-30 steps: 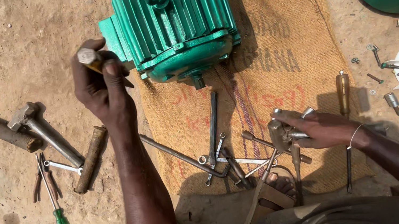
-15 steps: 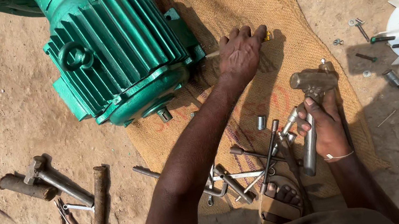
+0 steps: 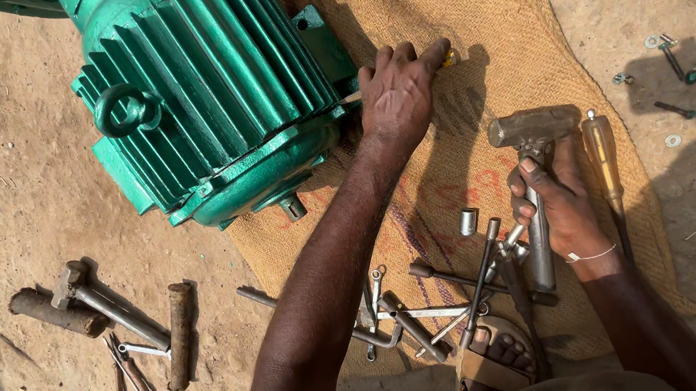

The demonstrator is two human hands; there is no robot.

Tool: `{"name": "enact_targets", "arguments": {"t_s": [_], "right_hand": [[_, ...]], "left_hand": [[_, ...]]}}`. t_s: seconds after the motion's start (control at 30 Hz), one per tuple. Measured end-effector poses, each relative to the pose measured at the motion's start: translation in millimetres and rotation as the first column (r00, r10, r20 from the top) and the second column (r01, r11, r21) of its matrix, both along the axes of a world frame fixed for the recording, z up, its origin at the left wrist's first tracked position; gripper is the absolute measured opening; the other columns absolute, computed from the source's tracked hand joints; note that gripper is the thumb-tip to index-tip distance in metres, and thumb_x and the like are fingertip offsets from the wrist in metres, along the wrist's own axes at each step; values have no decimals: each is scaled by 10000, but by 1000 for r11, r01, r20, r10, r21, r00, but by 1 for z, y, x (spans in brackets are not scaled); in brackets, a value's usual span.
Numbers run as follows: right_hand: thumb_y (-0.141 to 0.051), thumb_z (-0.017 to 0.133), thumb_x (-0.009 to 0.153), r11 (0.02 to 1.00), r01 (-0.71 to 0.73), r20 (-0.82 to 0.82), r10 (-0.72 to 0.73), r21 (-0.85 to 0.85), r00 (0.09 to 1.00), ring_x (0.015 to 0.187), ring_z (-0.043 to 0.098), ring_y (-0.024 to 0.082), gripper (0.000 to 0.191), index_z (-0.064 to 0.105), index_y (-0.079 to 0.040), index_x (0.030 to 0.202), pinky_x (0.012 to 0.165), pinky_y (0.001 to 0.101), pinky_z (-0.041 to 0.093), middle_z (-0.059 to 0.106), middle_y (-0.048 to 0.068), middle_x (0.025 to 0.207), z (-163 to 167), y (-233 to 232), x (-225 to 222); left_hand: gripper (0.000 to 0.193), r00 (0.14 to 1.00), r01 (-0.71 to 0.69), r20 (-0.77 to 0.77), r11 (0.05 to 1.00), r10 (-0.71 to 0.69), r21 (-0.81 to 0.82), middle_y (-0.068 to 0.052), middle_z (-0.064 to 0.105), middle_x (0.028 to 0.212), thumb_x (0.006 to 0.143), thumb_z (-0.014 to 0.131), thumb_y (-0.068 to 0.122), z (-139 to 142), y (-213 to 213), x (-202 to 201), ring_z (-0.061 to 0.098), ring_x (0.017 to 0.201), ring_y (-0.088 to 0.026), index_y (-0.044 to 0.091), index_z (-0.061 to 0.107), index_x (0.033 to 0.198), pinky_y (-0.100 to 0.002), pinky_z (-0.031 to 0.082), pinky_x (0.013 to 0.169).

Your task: The person disassembles a green electric motor by removing bolts and prying open the casing. They use a hammer, chisel, screwdrivers, and wrenches to separate the motor housing and expose the internal components.

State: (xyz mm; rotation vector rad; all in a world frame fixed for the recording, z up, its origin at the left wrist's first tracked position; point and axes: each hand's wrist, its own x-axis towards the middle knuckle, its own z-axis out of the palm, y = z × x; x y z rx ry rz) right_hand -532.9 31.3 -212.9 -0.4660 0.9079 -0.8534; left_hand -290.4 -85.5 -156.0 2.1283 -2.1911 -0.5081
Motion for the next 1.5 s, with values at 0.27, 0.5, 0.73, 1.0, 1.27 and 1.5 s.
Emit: {"name": "enact_targets", "arguments": {"t_s": [0.27,0.5,0.73,1.0,1.27,1.5], "right_hand": [[-160,677,1117,928,28,-149,-90,-373,985,828,624,131,1023,-169,-320,1671,559,254,544,534,132,1251,2,-98,5],[-94,691,1084,897,-261,-392,110,-356,913,787,614,123,1037,-89,-365,1712,550,265,534,567,137,1238,-1,-136,36],[-105,620,1189,952,68,-131,-112,-299,985,771,603,117,968,-165,-399,1673,596,264,570,546,158,1219,-4,-139,33],[-174,695,1111,944,-98,-348,-20,-316,937,716,594,137,1022,-110,-389,1704,535,273,536,597,139,1031,2,-139,36],[-107,712,1037,903,-251,-460,69,-347,885,776,621,137,1068,-67,-377,1716,543,274,549,610,258,1212,10,-137,36],[-33,694,997,863,-317,-525,71,-394,848,835,633,152,1071,-79,-376,1654,497,283,543,88,213,1663,21,-138,39]], "left_hand": [[428,998,-46,42,999,47,-18,-91,619,1131,1047,444,78,-7,-2,-5,566,1146,-250,305,579,1383,-540,429,939],[406,998,-41,54,999,42,-18,-99,628,1116,1037,482,76,-7,-1,0,567,1157,-272,269,591,1377,-552,432,954],[433,996,-86,-13,996,86,-9,-118,632,1154,1032,482,65,-2,-4,3,566,1186,-279,267,588,1400,-568,430,986],[397,993,-111,-35,993,112,47,-113,633,1139,1062,479,108,3,-5,6,578,1152,-274,274,584,1407,-554,439,983],[510,995,-101,-14,995,101,-9,-103,632,1151,982,548,28,-2,-4,10,576,1151,-277,291,570,1419,-554,442,947],[477,992,-110,-61,993,107,-45,-108,631,1135,994,570,56,-3,-1,13,576,1143,-285,269,565,1420,-565,434,950]]}}
